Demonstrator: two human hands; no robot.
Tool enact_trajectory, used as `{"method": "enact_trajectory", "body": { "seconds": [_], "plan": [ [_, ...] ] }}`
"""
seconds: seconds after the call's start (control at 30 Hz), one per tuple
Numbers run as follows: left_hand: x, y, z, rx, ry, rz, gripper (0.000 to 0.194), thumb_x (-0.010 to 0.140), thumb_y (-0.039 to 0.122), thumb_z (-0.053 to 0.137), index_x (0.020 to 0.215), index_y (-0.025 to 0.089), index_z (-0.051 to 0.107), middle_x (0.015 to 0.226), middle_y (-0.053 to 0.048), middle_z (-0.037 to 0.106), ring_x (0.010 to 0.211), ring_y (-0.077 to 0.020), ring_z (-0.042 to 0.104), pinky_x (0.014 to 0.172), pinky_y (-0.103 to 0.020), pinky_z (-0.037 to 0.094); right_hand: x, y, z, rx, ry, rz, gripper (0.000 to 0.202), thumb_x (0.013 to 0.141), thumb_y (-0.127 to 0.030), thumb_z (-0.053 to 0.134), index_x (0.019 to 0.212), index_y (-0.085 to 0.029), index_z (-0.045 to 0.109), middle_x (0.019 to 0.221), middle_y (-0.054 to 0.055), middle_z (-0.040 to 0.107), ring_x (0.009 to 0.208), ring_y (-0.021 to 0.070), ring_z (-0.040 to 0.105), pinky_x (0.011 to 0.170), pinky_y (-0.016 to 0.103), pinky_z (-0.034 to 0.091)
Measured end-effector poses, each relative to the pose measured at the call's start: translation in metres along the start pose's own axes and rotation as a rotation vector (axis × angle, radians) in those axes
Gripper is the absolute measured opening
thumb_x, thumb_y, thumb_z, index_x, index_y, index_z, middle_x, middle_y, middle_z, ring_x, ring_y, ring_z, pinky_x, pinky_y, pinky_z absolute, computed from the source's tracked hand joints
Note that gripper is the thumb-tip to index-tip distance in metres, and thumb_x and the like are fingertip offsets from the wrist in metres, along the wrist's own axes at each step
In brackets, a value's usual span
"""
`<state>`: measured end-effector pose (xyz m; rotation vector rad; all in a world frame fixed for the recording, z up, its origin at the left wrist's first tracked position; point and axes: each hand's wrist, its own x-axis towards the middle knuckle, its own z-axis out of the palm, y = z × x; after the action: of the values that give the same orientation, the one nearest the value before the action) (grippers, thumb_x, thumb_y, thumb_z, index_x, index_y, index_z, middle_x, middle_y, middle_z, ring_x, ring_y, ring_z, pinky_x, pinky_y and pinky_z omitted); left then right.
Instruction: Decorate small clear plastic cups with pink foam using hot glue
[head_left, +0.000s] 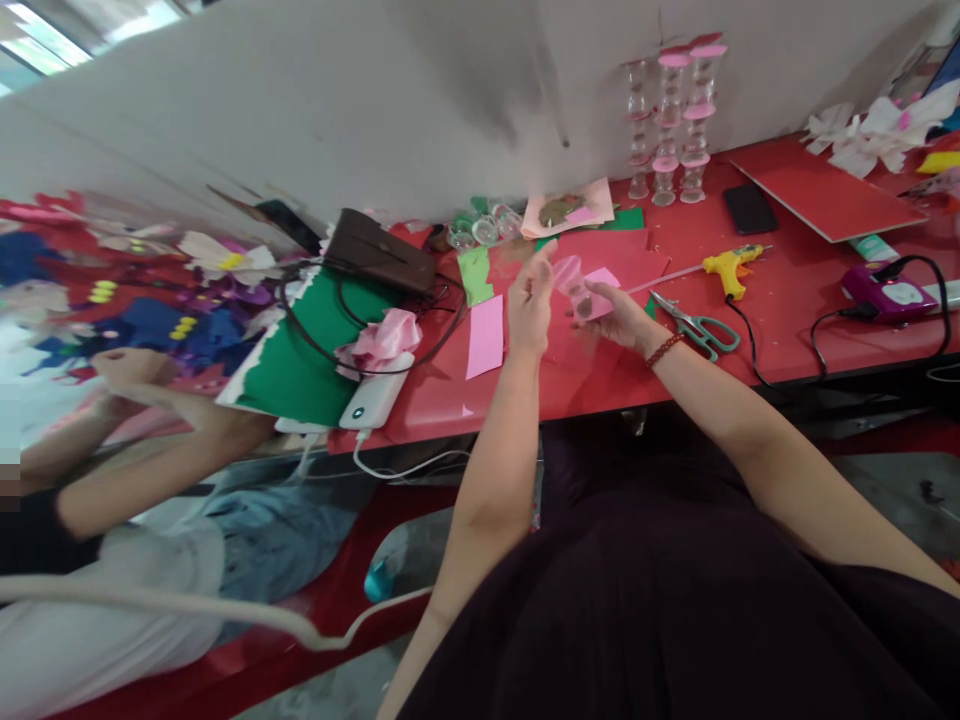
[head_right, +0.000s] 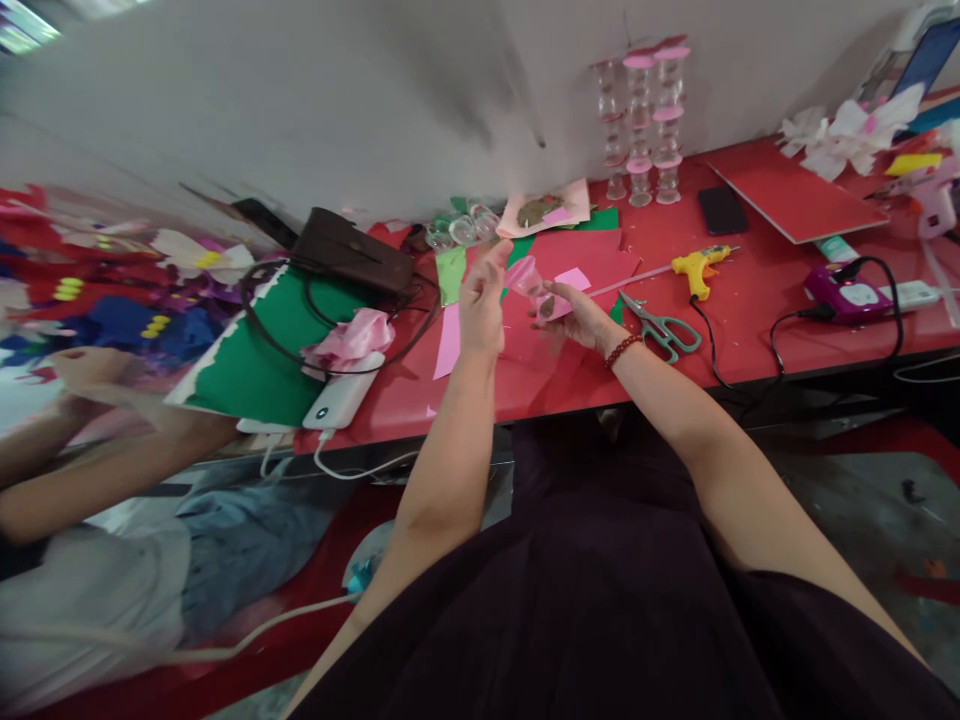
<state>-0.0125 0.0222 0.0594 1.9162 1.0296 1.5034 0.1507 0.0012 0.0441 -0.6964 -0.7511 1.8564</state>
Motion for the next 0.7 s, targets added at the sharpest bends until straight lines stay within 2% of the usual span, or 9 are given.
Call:
{"method": "enact_trajectory", "body": {
  "seconds": [0.1,0.17,0.27,0.33,0.4,0.47,0.53,0.6,0.7],
  "plan": [
    [-0.001,0.004,-0.004,0.032,-0.116,0.008,0.056,0.091,0.067,0.071,0.134,0.031,0.074,0.148,-0.011,0.069,0.15,-0.0313,0.055,0.13,-0.055,0.039,0.0,-0.001,0.002,0.048,0.037,-0.007,0.014,0.104,-0.031,0.06,0.099,-0.019,0.063,0.072,0.001,0.071,0.064,0.0146,0.071,0.068,0.027,0.066],
    [-0.005,0.01,-0.006,0.031,-0.123,0.016,0.049,0.088,0.065,0.075,0.125,0.032,0.079,0.148,-0.009,0.07,0.153,-0.031,0.052,0.134,-0.053,0.031,-0.001,-0.002,0.003,0.083,0.054,-0.006,0.012,0.105,-0.027,0.057,0.098,-0.019,0.062,0.07,0.0,0.07,0.063,0.0137,0.07,0.07,0.028,0.067],
    [-0.012,0.017,-0.007,-0.102,-0.021,-0.013,0.042,0.087,0.066,0.076,0.107,0.03,0.084,0.143,-0.008,0.072,0.153,-0.0315,0.05,0.134,-0.051,0.03,-0.002,-0.003,0.003,0.071,0.045,0.012,0.014,0.106,-0.026,0.054,0.101,-0.017,0.064,0.072,0.001,0.072,0.062,0.0137,0.07,0.067,0.026,0.066],
    [-0.015,0.02,-0.005,-0.251,0.08,-0.071,0.045,0.086,0.068,0.076,0.108,0.03,0.082,0.145,-0.007,0.071,0.153,-0.0307,0.051,0.131,-0.049,0.034,-0.003,-0.003,0.002,0.037,0.051,0.025,0.016,0.106,-0.03,0.056,0.103,-0.017,0.065,0.076,0.004,0.074,0.063,0.015,0.072,0.062,0.025,0.063],
    [-0.016,0.023,-0.003,-0.395,0.135,-0.236,0.053,0.085,0.071,0.075,0.119,0.03,0.078,0.148,-0.007,0.069,0.153,-0.0301,0.051,0.125,-0.047,0.042,-0.004,-0.004,0.003,0.02,0.064,0.028,0.017,0.105,-0.033,0.06,0.104,-0.017,0.066,0.078,0.005,0.075,0.064,0.0157,0.072,0.058,0.024,0.062],
    [-0.016,0.027,-0.002,-0.51,0.102,-0.489,0.065,0.084,0.077,0.071,0.129,0.03,0.072,0.144,-0.009,0.07,0.147,-0.0317,0.057,0.113,-0.045,0.052,-0.005,-0.004,0.004,0.016,0.078,0.028,0.016,0.104,-0.033,0.063,0.103,-0.018,0.066,0.078,0.004,0.075,0.063,0.015,0.071,0.058,0.024,0.063],
    [-0.016,0.032,-0.002,-0.607,0.034,-0.706,0.073,0.084,0.083,0.066,0.13,0.027,0.069,0.134,-0.013,0.074,0.133,-0.0337,0.067,0.1,-0.044,0.059,-0.006,-0.004,0.006,0.004,0.092,0.032,0.013,0.104,-0.03,0.063,0.101,-0.018,0.067,0.078,0.003,0.075,0.062,0.0137,0.07,0.058,0.023,0.063],
    [-0.015,0.039,-0.004,-0.678,-0.025,-0.815,0.074,0.084,0.083,0.066,0.129,0.025,0.069,0.123,-0.014,0.077,0.118,-0.0327,0.073,0.092,-0.042,0.061,-0.007,-0.004,0.007,-0.024,0.104,0.047,0.012,0.104,-0.029,0.064,0.101,-0.018,0.068,0.078,0.002,0.074,0.061,0.0128,0.07,0.056,0.021,0.062],
    [-0.015,0.044,-0.007,-0.722,-0.044,-0.894,0.065,0.084,0.076,0.072,0.125,0.025,0.068,0.111,-0.011,0.078,0.101,-0.0295,0.077,0.085,-0.042,0.062,-0.007,-0.006,0.006,-0.058,0.124,0.067,0.018,0.102,-0.035,0.068,0.099,-0.018,0.068,0.076,0.002,0.074,0.058,0.0121,0.069,0.053,0.02,0.061]
  ]
}}
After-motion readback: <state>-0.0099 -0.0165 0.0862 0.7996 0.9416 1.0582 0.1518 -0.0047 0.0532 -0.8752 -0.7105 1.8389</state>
